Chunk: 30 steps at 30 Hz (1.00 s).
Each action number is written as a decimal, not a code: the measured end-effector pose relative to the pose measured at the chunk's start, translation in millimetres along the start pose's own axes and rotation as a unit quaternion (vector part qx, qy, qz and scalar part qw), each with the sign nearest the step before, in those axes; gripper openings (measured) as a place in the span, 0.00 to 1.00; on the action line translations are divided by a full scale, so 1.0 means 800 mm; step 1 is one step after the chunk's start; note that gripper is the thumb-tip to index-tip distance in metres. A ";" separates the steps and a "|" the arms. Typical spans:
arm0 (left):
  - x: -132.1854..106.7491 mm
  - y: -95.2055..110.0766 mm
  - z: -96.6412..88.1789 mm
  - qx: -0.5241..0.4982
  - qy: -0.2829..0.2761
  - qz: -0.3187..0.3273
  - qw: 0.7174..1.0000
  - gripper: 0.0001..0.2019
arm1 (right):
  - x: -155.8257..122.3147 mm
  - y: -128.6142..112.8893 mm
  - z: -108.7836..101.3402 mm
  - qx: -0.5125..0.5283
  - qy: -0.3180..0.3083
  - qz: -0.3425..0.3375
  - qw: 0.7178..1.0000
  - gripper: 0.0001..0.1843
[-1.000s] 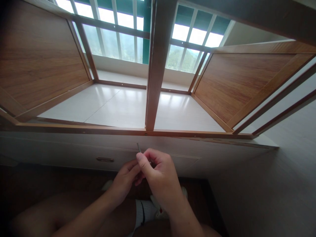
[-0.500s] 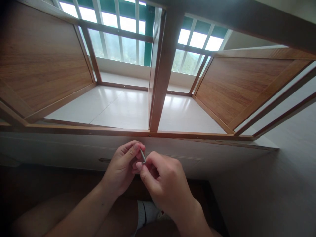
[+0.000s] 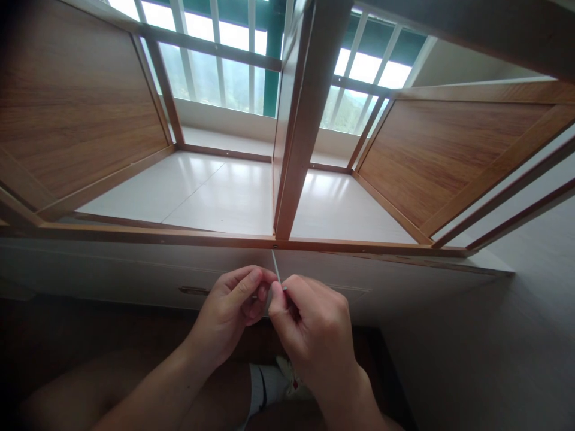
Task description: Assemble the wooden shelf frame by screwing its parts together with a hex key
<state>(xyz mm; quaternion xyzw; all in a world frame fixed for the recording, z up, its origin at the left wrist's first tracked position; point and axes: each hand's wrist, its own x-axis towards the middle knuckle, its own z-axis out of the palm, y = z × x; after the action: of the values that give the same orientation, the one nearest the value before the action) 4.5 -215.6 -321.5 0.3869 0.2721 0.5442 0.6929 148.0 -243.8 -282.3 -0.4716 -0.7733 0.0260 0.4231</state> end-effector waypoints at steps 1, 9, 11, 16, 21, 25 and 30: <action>-0.001 -0.003 0.000 0.007 -0.001 0.001 1.000 0.16 | 0.001 0.000 0.000 -0.001 0.004 0.006 1.000 0.16; -0.006 -0.024 -0.005 0.026 -0.001 0.007 1.000 0.16 | 0.001 0.000 0.005 0.012 0.015 0.019 1.000 0.16; -0.005 -0.028 -0.008 0.027 -0.001 -0.006 1.000 0.16 | 0.000 0.000 0.006 0.016 0.017 0.025 0.999 0.16; -0.003 -0.039 -0.013 0.026 0.002 -0.022 0.999 0.18 | -0.001 -0.003 0.009 0.026 0.030 0.049 0.998 0.16; -0.003 -0.047 -0.018 0.028 0.009 -0.037 0.999 0.18 | 0.000 -0.008 0.010 0.052 0.038 0.070 0.995 0.19; -0.005 -0.052 -0.021 0.046 0.005 -0.038 0.998 0.19 | 0.000 -0.013 0.014 0.138 0.045 0.133 0.980 0.22; -0.007 -0.060 -0.024 0.067 -0.010 -0.049 0.996 0.21 | -0.003 -0.016 0.024 0.315 0.041 0.249 0.915 0.21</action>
<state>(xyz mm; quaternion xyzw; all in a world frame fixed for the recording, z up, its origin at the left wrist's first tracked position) 13.5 -221.4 -372.5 0.4242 0.3200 0.4860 0.6939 126.2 -245.7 -290.5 -0.4919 -0.5649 0.3532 0.5606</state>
